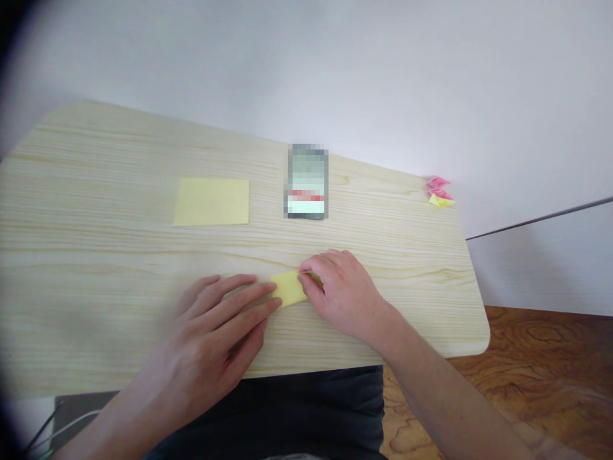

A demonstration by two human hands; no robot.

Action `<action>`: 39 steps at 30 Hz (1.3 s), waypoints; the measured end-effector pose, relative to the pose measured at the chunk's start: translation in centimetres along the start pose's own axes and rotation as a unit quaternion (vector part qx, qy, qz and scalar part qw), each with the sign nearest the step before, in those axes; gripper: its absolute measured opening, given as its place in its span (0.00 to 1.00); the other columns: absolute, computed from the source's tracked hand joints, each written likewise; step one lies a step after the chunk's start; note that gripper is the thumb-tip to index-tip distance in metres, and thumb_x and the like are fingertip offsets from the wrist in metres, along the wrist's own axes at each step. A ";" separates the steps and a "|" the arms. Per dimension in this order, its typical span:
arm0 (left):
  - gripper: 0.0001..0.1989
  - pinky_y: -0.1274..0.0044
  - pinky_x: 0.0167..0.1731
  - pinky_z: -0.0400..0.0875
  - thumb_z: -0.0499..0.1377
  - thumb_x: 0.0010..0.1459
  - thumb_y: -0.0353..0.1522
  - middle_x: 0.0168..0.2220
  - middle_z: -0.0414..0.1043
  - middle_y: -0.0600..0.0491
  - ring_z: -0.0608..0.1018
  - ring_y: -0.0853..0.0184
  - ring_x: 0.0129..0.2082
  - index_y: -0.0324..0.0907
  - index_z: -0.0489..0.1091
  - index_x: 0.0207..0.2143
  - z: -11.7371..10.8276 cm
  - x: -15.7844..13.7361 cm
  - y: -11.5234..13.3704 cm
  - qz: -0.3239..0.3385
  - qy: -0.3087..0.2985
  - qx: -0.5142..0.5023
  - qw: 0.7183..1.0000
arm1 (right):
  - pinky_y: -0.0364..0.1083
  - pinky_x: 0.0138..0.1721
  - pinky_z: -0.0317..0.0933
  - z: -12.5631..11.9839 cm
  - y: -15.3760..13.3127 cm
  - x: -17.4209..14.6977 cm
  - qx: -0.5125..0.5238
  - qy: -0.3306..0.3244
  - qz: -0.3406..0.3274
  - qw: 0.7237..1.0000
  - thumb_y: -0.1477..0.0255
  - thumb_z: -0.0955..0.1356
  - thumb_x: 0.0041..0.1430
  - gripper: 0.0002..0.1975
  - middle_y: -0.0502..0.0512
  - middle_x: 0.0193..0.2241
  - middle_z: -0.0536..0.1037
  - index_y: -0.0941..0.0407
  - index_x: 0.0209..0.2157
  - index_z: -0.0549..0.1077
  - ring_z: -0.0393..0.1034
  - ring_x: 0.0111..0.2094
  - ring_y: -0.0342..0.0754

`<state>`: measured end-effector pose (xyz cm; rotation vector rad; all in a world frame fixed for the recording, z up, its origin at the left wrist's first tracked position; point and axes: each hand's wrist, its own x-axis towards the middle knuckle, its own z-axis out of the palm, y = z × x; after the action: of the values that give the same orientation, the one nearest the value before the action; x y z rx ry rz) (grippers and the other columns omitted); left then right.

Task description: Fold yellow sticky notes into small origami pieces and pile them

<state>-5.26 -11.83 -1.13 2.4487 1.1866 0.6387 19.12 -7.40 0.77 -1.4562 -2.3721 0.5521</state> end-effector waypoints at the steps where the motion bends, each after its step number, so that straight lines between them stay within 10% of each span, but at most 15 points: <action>1: 0.19 0.53 0.64 0.59 0.59 0.64 0.28 0.60 0.74 0.54 0.70 0.53 0.63 0.51 0.73 0.56 0.0 0.0 0.0 0.001 0.002 0.001 1.000 | 0.50 0.45 0.63 0.0 0.0 0.0 -0.001 0.002 -0.001 1.000 0.73 0.67 0.68 0.04 0.54 0.36 0.81 0.55 0.40 0.75 0.73 0.40 0.51; 17: 0.17 0.51 0.64 0.56 0.59 0.64 0.29 0.58 0.75 0.56 0.71 0.53 0.61 0.52 0.74 0.53 -0.3 0.6 0.3 -0.009 -0.012 0.009 1.000 | 0.50 0.40 0.64 0.9 -0.5 -1.2 0.020 0.091 0.114 0.989 0.69 0.70 0.62 0.20 0.49 0.29 0.73 0.52 0.55 0.68 0.70 0.31 0.49; 39: 0.08 0.51 0.63 0.57 0.62 0.63 0.32 0.47 0.81 0.56 0.77 0.55 0.51 0.50 0.77 0.44 0.3 1.9 1.1 -0.037 0.052 0.014 0.998 | 0.55 0.48 0.66 1.7 -0.1 -2.4 0.041 0.154 0.108 0.981 0.69 0.69 0.65 0.13 0.55 0.37 0.76 0.52 0.51 0.72 0.70 0.41 0.53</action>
<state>-3.32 -11.01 -0.40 2.4068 1.3272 0.7410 19.41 -9.89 -0.80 -1.6404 -1.9479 0.4315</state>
